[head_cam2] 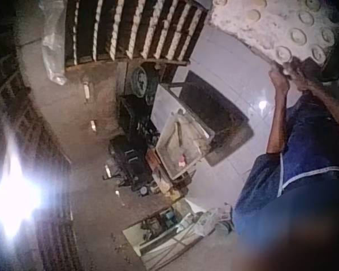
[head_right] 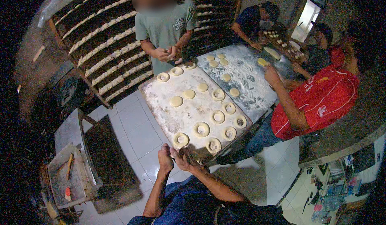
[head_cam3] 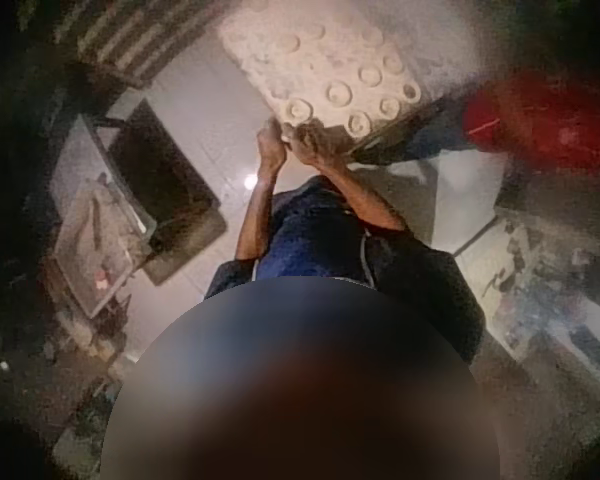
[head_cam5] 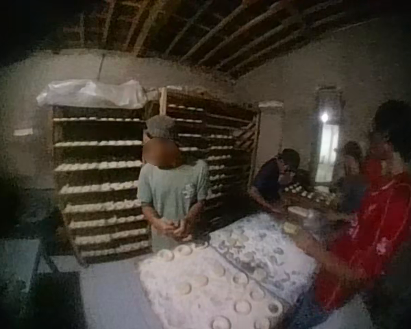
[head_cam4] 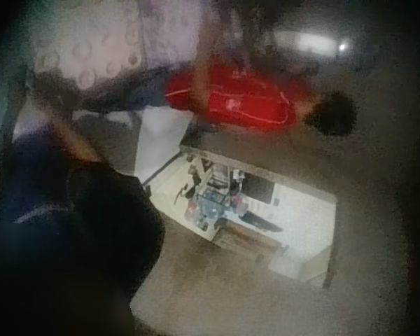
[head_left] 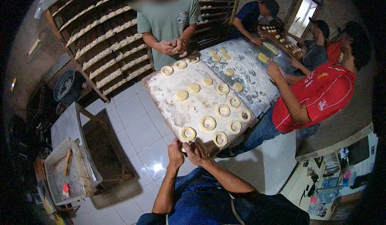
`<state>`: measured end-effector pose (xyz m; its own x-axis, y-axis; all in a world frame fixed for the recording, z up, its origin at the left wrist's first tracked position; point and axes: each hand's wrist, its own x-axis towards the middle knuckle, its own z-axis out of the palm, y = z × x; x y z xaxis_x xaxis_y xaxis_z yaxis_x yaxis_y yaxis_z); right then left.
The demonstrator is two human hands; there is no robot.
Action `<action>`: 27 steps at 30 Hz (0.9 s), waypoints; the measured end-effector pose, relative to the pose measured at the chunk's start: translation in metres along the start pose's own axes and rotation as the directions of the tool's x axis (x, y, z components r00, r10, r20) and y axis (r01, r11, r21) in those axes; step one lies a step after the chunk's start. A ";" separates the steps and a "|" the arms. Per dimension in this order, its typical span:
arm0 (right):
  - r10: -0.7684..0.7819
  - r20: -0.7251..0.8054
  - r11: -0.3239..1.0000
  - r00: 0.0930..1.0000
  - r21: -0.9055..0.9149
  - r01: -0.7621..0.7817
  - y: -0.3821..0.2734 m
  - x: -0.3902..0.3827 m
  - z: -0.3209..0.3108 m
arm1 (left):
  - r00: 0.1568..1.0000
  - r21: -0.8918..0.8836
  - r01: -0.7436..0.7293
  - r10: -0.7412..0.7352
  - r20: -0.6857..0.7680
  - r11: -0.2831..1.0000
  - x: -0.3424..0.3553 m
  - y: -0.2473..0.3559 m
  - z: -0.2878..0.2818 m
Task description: The person shapes small dough pieces into ring forms by hand and places them on a floured wooden board. Other workers are also shaping dough nearby. The person occasionally moves around the workspace to retrieve dough and continues forming rings.
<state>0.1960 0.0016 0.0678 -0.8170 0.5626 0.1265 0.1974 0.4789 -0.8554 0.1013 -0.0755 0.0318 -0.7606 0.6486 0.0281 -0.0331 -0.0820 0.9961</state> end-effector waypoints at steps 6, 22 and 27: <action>-0.032 0.077 0.985 0.996 0.169 0.019 -0.013 0.025 -0.012 | 0.972 -0.602 0.037 -0.167 -0.162 0.798 0.020 -0.004 0.015; -0.106 0.143 0.930 0.984 0.363 0.048 0.029 0.137 -0.019 | 0.962 -0.032 0.069 -0.075 -0.264 0.997 0.120 -0.015 -0.008; 0.014 0.133 0.971 0.991 -0.238 0.018 0.082 0.183 -0.005 | 0.948 0.833 0.032 0.248 -0.201 0.553 0.161 -0.067 -0.036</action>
<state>0.0651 0.1471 0.0234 -0.8790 0.4746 0.0469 0.3054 0.6356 -0.7090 -0.0428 0.0071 -0.0331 -0.8593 0.4426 0.2565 0.4973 0.6053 0.6216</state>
